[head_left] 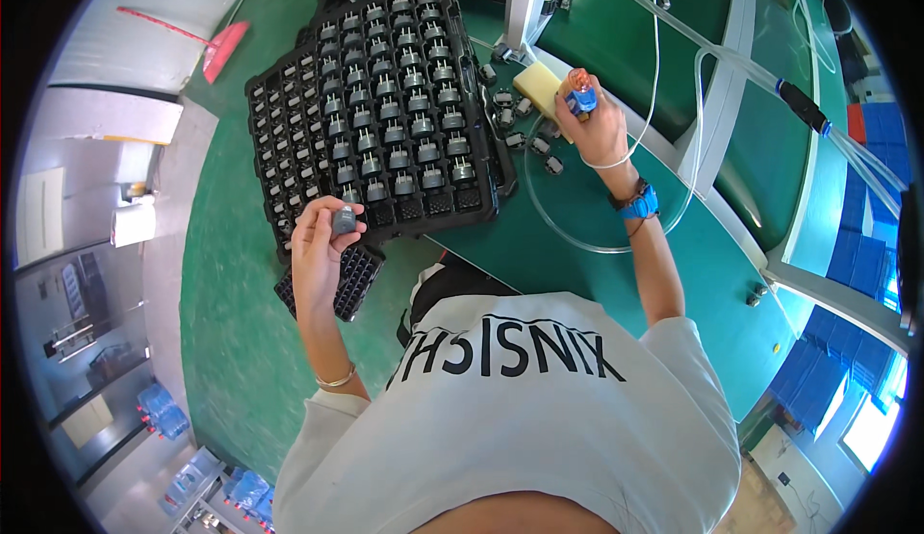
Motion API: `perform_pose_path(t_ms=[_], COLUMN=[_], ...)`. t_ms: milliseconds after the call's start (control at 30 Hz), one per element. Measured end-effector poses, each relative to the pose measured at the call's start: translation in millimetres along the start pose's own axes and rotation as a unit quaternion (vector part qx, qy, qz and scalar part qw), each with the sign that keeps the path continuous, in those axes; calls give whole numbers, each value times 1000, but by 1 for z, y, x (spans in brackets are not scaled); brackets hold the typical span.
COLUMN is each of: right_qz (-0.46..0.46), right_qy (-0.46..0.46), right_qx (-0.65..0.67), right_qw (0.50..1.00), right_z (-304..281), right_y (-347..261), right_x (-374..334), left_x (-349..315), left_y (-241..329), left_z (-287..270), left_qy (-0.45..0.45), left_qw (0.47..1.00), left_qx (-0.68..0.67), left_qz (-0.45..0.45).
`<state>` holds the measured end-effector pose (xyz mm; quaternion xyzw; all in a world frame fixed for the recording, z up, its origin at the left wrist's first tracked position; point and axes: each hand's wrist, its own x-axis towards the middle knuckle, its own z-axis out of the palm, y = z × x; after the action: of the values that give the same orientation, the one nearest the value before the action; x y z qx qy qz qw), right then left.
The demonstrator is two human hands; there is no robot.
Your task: Picking small electronic components from a tray and inserting them into a handheld assembly or testing tool.
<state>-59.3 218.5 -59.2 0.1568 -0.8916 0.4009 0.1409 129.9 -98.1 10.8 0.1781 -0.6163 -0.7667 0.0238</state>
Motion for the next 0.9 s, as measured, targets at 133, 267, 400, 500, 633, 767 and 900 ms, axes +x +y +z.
perform_pose_path(t_ms=[133,267,400,500,633,767,900], right_qz=[17,8,15,10,18,2,5], right_qy=[-2,9,13,19,3,6,-6], right_qx=[4,-7,-16,-21,-12,15,8], right_qw=[1000,1000,1000,1000,1000,1000,1000], right_z=[0,5,10,10,4,0,-1], right_y=[-1,2,10,6,3,-4,-6], right_x=[1,2,3,2,2,3,3], left_x=[-3,-3,1,0,-1,1,1], left_y=[1,2,-3,-3,-5,-8,-8], left_z=[12,22,30,37,45,45,44], left_qy=[-36,-81,-117,-127,-152,-161,-151], left_qw=[998,996,992,991,986,984,986], left_qx=[-49,-23,-13,-11,-52,-42,-36], left_qz=[-8,-19,-34,-45,-50,-59,-55])
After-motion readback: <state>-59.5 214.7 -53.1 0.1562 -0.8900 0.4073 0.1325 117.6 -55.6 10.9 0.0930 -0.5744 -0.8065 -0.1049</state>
